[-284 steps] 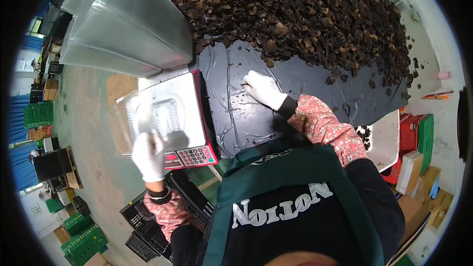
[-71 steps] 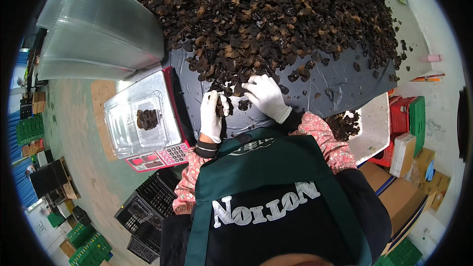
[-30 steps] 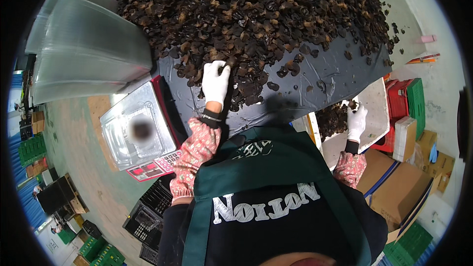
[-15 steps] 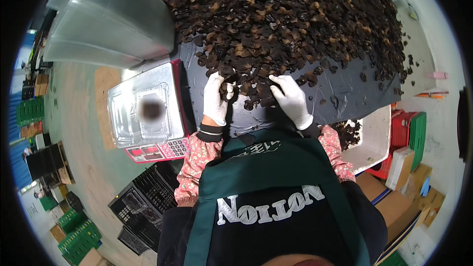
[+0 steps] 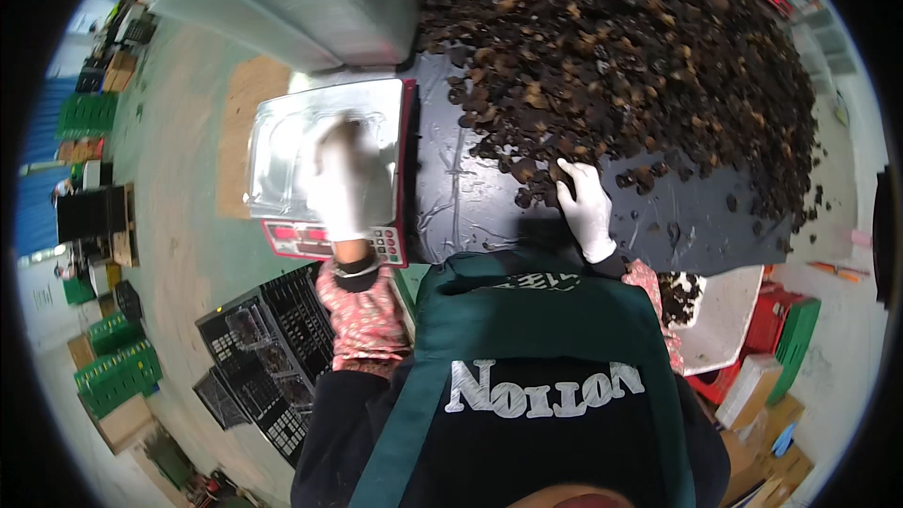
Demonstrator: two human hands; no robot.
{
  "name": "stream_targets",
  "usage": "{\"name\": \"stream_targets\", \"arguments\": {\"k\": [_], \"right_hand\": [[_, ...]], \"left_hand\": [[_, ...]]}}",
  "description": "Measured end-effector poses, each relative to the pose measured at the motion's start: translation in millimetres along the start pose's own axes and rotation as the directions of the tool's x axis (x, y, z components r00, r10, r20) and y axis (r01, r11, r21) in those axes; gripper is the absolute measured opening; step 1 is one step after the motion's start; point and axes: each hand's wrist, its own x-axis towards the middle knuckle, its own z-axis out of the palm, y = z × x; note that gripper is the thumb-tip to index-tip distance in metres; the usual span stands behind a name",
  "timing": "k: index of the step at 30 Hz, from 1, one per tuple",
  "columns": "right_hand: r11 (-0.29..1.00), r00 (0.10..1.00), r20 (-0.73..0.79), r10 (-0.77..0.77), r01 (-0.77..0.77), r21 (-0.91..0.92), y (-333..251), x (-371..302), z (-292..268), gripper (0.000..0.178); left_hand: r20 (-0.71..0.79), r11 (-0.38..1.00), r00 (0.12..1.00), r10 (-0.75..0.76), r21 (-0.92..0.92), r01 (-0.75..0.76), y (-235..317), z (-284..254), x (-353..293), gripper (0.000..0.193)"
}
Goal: The person sorts dried fungus by hand, places them into a plastic container on a digital scale until reaching a target weight, and then places the container into a large crate.
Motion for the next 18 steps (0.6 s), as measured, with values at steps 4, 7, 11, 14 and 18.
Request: {"name": "stream_targets", "arguments": {"k": [4, 7, 11, 14, 18], "right_hand": [[0.997, 0.991, -0.110, -0.076, 0.078, 0.015, 11, 4, -1, 0.037], [0.997, 0.993, -0.096, -0.075, 0.072, -0.036, 5, 2, -2, 0.046], [0.993, 0.998, 0.039, -0.040, 0.044, -0.112, -9, 2, -3, 0.082], [0.945, 0.983, 0.123, -0.136, 0.166, -0.283, -16, 11, 3, 0.088], [0.904, 0.949, 0.158, -0.271, 0.308, -0.296, -8, 18, 25, 0.054]], "left_hand": [[-0.127, 0.992, 0.987, -0.099, 0.065, 0.108, -43, -32, 11, 0.031], [0.122, 0.820, 0.992, 0.003, 0.568, -0.072, -62, -34, -1, 0.027], [0.041, 0.765, 0.987, 0.158, 0.626, -0.149, -53, -19, -12, 0.027], [-0.056, 0.902, 0.976, 0.212, 0.394, -0.174, -4, 11, -5, 0.031], [0.254, 0.959, 0.932, 0.260, -0.183, -0.218, 47, 78, -34, 0.016]]}}
